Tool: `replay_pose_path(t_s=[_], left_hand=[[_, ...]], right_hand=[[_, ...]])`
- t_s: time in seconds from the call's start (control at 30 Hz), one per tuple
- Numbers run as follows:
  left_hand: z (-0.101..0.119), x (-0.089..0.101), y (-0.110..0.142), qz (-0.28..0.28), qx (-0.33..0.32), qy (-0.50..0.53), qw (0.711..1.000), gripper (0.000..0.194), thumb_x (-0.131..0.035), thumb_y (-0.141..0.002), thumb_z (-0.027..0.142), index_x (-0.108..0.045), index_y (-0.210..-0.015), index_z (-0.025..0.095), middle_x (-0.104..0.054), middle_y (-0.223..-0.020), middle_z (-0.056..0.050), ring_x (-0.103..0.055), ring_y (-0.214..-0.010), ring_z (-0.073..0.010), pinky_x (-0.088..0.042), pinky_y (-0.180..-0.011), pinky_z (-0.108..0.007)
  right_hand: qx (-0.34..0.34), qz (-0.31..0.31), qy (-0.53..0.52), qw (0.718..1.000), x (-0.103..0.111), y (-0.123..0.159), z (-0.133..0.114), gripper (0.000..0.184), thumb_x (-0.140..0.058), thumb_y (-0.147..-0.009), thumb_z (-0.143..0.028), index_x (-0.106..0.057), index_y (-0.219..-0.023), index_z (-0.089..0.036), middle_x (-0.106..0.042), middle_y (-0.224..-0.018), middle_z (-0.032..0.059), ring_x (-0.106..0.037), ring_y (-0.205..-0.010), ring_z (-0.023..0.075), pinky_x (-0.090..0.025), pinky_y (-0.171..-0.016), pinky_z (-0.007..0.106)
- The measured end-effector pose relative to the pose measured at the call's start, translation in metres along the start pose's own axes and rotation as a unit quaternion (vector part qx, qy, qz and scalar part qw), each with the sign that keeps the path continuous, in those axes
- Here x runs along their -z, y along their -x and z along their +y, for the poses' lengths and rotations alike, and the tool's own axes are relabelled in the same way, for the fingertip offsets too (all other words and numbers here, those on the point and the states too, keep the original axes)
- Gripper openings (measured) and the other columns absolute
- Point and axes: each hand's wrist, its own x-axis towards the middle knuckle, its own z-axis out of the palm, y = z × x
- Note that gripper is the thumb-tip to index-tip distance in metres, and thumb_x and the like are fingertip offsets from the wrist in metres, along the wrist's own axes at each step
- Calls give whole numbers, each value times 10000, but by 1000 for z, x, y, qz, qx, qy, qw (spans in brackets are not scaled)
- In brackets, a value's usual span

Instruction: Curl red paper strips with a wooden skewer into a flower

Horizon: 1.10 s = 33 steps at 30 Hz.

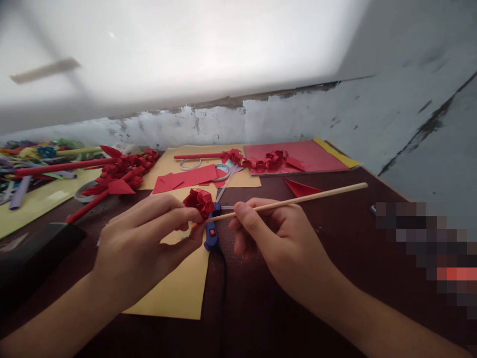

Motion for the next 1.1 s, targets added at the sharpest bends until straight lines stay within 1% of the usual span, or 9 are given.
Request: replay_pose_path(t_s=[0.23, 0.33, 0.47, 0.63, 0.73, 0.87, 0.97, 1.1], left_hand=[[1, 0, 0, -3, -5, -7, 1000, 84, -736, -897, 115, -728, -879, 197, -680, -773, 13, -623, -703, -155, -479, -690, -304], [1, 1, -1, -1, -9, -1, 1000, 81, -740, -896, 115, -733, -879, 194, -654, -740, 17, -599, -671, -148, -468, -673, -297], [1, 1, -3, 7, -6, 12, 1000, 91, -736, -890, 104, -740, -871, 192, -621, -705, 23, -568, -642, -139, -459, -660, -289], [3, 2, -3, -4, 15, 49, 999, 83, -734, -895, 108, -751, -892, 189, -624, -717, 24, -566, -637, -125, -462, -639, -268], [4, 2, -4, 1, 29, 67, 997, 90, -747, -875, 102, -752, -885, 191, -608, -702, 32, -572, -635, -118, -464, -624, -253], [6, 2, -5, 10, 34, 73, 997, 111, -765, -842, 81, -751, -866, 189, -611, -696, 38, -578, -625, -106, -464, -616, -239], [6, 3, -6, 13, 32, 65, 997, 108, -771, -840, 80, -751, -863, 184, -620, -695, 39, -581, -623, -103, -468, -623, -237], [5, 3, -5, 22, 24, 50, 998, 111, -781, -843, 80, -745, -859, 184, -626, -701, 40, -587, -633, -102, -472, -639, -236]], right_hand=[[-10, 0, -10, 1000, -1, -3, 1, 402, -643, -1023, -505, -744, -768, -210, -683, -627, -1, -599, -581, 111, -463, -575, 230], [-19, -1, -39, 999, -1, -4, 0, 397, -663, -1007, -508, -742, -764, -205, -674, -605, 1, -589, -547, 110, -457, -539, 228], [-46, 8, -76, 996, -2, -5, -2, 432, -706, -963, -533, -730, -697, -194, -654, -569, 14, -565, -491, 115, -434, -481, 236], [-59, 6, -95, 994, -2, -7, -3, 464, -714, -945, -563, -726, -654, -203, -632, -522, 12, -535, -446, 109, -400, -451, 236], [-57, 5, -95, 994, -2, -7, -3, 460, -724, -936, -567, -725, -652, -206, -633, -522, 12, -534, -442, 112, -396, -444, 242], [-43, 5, -87, 995, -2, -5, -1, 421, -719, -954, -539, -739, -705, -201, -652, -551, 4, -542, -459, 96, -400, -457, 224], [-41, 3, -80, 996, -1, -4, 1, 411, -687, -985, -524, -746, -744, -198, -656, -553, -3, -548, -480, 88, -411, -479, 210], [-43, -4, -92, 995, 0, -5, 5, 390, -683, -993, -510, -758, -778, -193, -664, -566, -4, -556, -495, 89, -426, -498, 209]])
